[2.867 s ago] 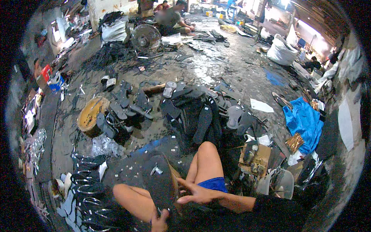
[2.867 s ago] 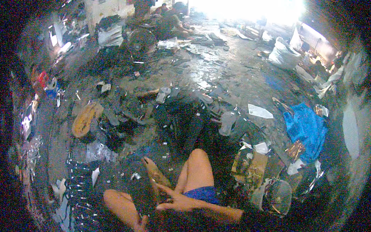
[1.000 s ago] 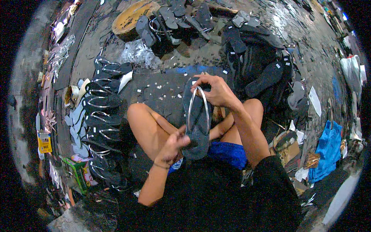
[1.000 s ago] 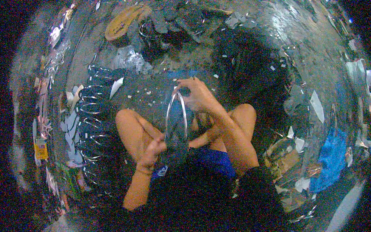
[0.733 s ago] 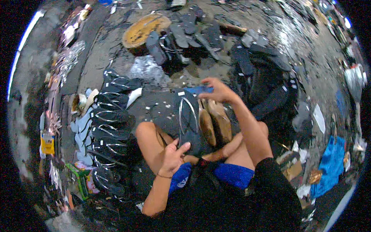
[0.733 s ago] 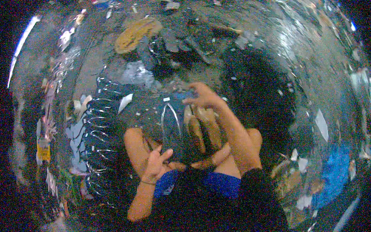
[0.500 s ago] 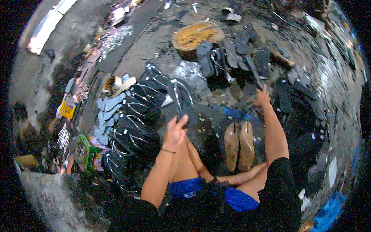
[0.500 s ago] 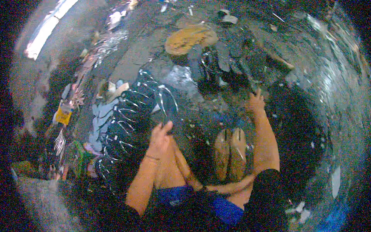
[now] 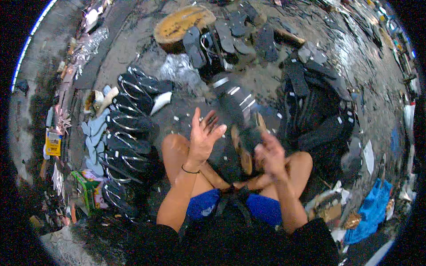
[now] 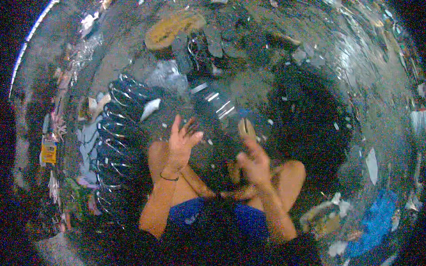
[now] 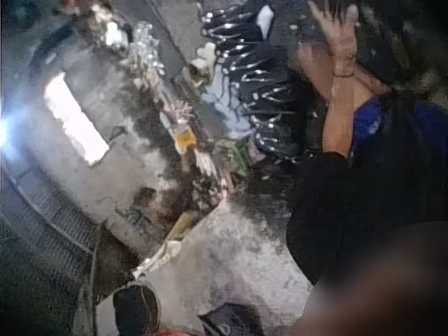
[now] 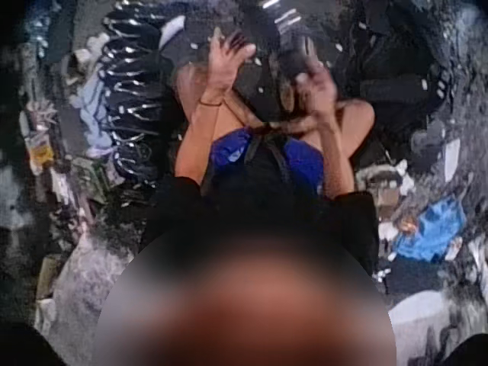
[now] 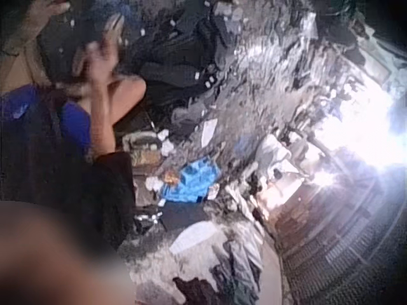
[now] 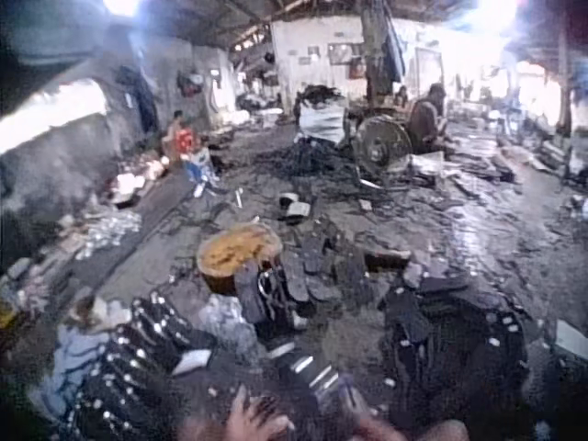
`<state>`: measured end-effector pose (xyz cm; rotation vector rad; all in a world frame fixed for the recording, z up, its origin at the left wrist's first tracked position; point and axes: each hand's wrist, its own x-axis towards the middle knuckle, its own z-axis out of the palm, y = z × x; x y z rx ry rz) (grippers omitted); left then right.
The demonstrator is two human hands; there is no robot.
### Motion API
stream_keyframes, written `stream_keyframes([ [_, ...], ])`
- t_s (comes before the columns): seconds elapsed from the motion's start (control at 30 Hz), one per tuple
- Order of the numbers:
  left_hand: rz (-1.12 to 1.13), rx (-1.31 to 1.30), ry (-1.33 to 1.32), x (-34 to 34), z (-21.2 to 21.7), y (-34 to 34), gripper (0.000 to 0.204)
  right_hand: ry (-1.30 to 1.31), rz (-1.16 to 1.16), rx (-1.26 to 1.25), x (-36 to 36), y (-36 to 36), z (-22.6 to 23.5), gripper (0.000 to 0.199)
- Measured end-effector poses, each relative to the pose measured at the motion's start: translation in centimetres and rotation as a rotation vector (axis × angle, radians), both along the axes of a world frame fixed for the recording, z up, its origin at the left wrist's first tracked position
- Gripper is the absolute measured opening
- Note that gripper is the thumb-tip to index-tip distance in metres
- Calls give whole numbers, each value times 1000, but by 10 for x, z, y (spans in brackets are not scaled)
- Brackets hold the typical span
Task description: The person sits on the floor and repeatedly presses the straps of black flip-flops onto a wooden shoe last. They handle multiple sandals one at a time, turning them over and applying pressure to the strap area.
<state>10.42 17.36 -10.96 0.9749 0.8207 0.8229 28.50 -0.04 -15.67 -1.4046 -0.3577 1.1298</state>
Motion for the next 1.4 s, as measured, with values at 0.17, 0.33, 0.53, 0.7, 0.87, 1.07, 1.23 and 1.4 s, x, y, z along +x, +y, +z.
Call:
stream_keyframes([
  [0.17,-94,249,203,-43,110,-82,43,-278,395,21,-81,-69,93,58],
  [0.33,-546,532,184,-117,139,-142,37,-582,625,412,-72,-94,165,63],
  [0.53,-566,545,181,-156,130,-170,31,-699,964,427,-92,-97,189,66],
  [0.7,-582,560,363,-169,129,-189,32,-740,947,420,-112,-104,174,51],
  [0.87,-346,435,375,-148,126,-190,31,-411,953,588,-99,-88,111,47],
  [1.07,-59,65,372,-125,121,-144,41,-1255,94,-222,-38,-18,3,74],
  [1.23,-417,-547,-292,-105,74,-184,54,-522,66,-370,-18,-36,-14,72],
  [1.4,-186,-662,-133,-104,39,-166,55,182,100,28,-43,-120,82,60],
])
